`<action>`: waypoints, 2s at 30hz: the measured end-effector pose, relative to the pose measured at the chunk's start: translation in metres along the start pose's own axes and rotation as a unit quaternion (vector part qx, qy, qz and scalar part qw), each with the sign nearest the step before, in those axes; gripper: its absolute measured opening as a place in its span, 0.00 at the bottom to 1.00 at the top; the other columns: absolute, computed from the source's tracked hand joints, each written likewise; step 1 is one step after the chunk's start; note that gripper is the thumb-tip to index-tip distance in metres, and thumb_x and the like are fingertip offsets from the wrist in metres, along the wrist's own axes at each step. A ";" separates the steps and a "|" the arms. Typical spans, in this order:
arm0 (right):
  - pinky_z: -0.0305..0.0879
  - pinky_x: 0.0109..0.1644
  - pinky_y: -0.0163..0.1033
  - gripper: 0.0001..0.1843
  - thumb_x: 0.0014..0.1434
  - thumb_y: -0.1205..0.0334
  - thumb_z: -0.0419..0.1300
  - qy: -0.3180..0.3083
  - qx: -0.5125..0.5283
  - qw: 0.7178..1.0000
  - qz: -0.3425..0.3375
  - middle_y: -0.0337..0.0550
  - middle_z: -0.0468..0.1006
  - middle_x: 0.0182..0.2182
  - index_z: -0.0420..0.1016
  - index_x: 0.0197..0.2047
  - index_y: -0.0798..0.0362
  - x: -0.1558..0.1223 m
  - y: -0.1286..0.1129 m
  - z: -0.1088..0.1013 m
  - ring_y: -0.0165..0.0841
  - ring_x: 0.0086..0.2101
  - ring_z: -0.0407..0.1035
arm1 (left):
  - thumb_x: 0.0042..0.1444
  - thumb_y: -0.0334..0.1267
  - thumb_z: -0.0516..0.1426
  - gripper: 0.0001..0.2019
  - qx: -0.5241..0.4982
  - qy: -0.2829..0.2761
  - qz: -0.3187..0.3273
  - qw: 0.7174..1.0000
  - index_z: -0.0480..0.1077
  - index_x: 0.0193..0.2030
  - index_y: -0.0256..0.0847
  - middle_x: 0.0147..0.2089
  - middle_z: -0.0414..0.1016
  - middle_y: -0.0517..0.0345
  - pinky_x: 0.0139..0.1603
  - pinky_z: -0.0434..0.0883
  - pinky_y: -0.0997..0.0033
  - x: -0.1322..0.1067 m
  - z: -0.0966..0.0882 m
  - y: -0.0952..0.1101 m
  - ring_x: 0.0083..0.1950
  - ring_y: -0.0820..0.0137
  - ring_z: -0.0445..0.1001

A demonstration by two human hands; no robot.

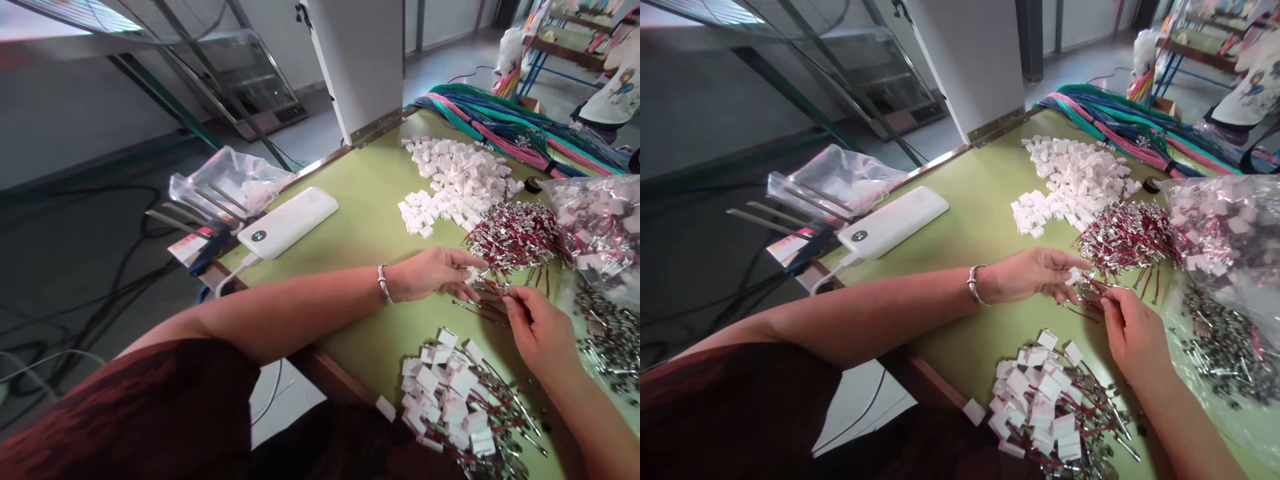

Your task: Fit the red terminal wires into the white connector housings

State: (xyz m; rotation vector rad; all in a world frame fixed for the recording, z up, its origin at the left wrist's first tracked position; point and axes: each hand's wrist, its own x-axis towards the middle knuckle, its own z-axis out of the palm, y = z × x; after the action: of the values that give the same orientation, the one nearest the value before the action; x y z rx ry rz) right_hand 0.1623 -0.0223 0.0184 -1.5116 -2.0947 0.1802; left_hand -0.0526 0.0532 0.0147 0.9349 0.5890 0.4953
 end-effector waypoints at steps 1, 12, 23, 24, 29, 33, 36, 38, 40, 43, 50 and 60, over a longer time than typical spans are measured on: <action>0.66 0.30 0.37 0.09 0.63 0.57 0.52 -0.005 0.023 0.999 0.031 0.42 0.80 0.29 0.70 0.39 0.51 0.000 0.000 -0.001 0.34 0.27 0.73 | 0.61 0.29 0.54 0.20 0.004 -0.012 -0.002 1.000 0.67 0.60 0.36 0.30 0.78 0.57 0.37 0.72 0.76 0.000 0.000 0.000 0.35 0.74 0.78; 0.67 0.30 0.35 0.09 0.61 0.58 0.56 -0.057 0.127 0.989 0.054 0.36 0.78 0.23 0.78 0.36 0.48 0.000 -0.023 -0.011 0.31 0.24 0.72 | 0.54 0.33 0.62 0.06 -0.014 0.025 0.028 0.999 0.72 0.38 0.36 0.28 0.74 0.62 0.27 0.66 0.78 0.006 -0.003 -0.008 0.27 0.78 0.73; 0.63 0.30 0.37 0.11 0.63 0.62 0.54 -0.041 -0.045 0.997 -0.044 0.40 0.80 0.26 0.77 0.34 0.52 -0.004 -0.019 -0.005 0.32 0.26 0.72 | 0.52 0.32 0.64 0.08 -0.006 0.004 0.020 1.000 0.69 0.36 0.36 0.27 0.77 0.61 0.28 0.68 0.78 0.005 -0.001 -0.011 0.27 0.77 0.75; 0.62 0.30 0.37 0.12 0.63 0.62 0.53 -0.028 -0.078 0.995 -0.057 0.41 0.80 0.26 0.76 0.33 0.52 -0.005 -0.019 -0.005 0.32 0.25 0.72 | 0.51 0.32 0.64 0.08 0.005 0.004 0.025 1.000 0.70 0.36 0.35 0.27 0.77 0.61 0.28 0.68 0.78 0.005 -0.001 -0.011 0.27 0.76 0.76; 0.58 0.29 0.36 0.14 0.64 0.60 0.51 -0.071 -0.053 0.995 -0.037 0.41 0.77 0.24 0.74 0.31 0.52 -0.004 -0.022 -0.007 0.31 0.24 0.69 | 0.52 0.29 0.63 0.10 0.057 0.002 0.033 0.998 0.74 0.43 0.35 0.29 0.79 0.60 0.32 0.71 0.77 0.004 -0.001 -0.009 0.30 0.76 0.77; 0.58 0.27 0.34 0.16 0.65 0.55 0.50 -0.166 0.126 0.973 0.095 0.35 0.70 0.21 0.72 0.30 0.51 0.000 -0.027 -0.013 0.29 0.23 0.64 | 0.53 0.28 0.62 0.08 0.072 0.006 0.050 0.996 0.76 0.41 0.36 0.30 0.79 0.59 0.33 0.72 0.78 0.003 -0.001 -0.008 0.30 0.77 0.77; 0.55 0.27 0.33 0.16 0.63 0.52 0.51 -0.193 0.202 0.946 0.167 0.34 0.66 0.20 0.71 0.29 0.50 0.001 -0.027 -0.015 0.28 0.23 0.59 | 0.53 0.29 0.62 0.07 0.065 0.006 0.058 0.996 0.75 0.39 0.36 0.29 0.79 0.59 0.32 0.72 0.78 0.003 -0.002 -0.008 0.29 0.77 0.76; 0.53 0.26 0.33 0.16 0.62 0.50 0.52 -0.208 0.255 0.921 0.209 0.34 0.64 0.20 0.72 0.30 0.51 0.000 -0.025 -0.013 0.27 0.23 0.57 | 0.52 0.29 0.62 0.07 0.066 0.000 0.052 0.996 0.75 0.39 0.35 0.29 0.79 0.59 0.31 0.71 0.78 0.003 -0.002 -0.008 0.29 0.77 0.76; 0.49 0.25 0.33 0.17 0.61 0.48 0.53 -0.234 0.326 0.881 0.252 0.33 0.62 0.19 0.72 0.30 0.52 0.000 -0.023 -0.011 0.26 0.22 0.54 | 0.52 0.30 0.62 0.07 0.070 -0.006 0.044 0.997 0.75 0.39 0.36 0.29 0.79 0.59 0.30 0.71 0.79 0.003 -0.002 -0.009 0.29 0.77 0.77; 0.42 0.22 0.33 0.18 0.59 0.45 0.55 -0.262 0.415 0.813 0.312 0.30 0.56 0.16 0.71 0.30 0.52 0.000 -0.021 -0.010 0.24 0.19 0.48 | 0.52 0.31 0.63 0.07 0.076 -0.008 0.035 0.996 0.75 0.39 0.36 0.29 0.79 0.59 0.30 0.70 0.79 0.002 -0.002 -0.009 0.29 0.77 0.76; 0.34 0.19 0.32 0.15 0.57 0.48 0.57 -0.311 0.506 0.699 0.397 0.24 0.50 0.13 0.66 0.28 0.52 0.003 -0.024 -0.014 0.22 0.15 0.39 | 0.53 0.29 0.61 0.05 0.124 -0.016 0.071 0.990 0.74 0.38 0.35 0.31 0.78 0.58 0.35 0.74 0.76 -0.002 0.005 -0.005 0.30 0.76 0.76; 0.52 0.23 0.33 0.22 0.62 0.47 0.52 -0.234 0.306 0.885 0.263 0.31 0.62 0.15 0.59 0.21 0.50 -0.009 -0.031 -0.002 0.26 0.18 0.55 | 0.57 0.30 0.58 0.03 0.217 -0.047 0.048 0.974 0.70 0.38 0.36 0.24 0.73 0.62 0.29 0.73 0.77 -0.007 0.018 -0.013 0.26 0.76 0.74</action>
State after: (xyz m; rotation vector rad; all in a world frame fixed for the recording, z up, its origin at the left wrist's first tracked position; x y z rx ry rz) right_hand 0.1392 -0.0424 0.0295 -1.6720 -1.6222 1.3871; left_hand -0.0441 0.0312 0.0136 1.4000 0.5780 0.4128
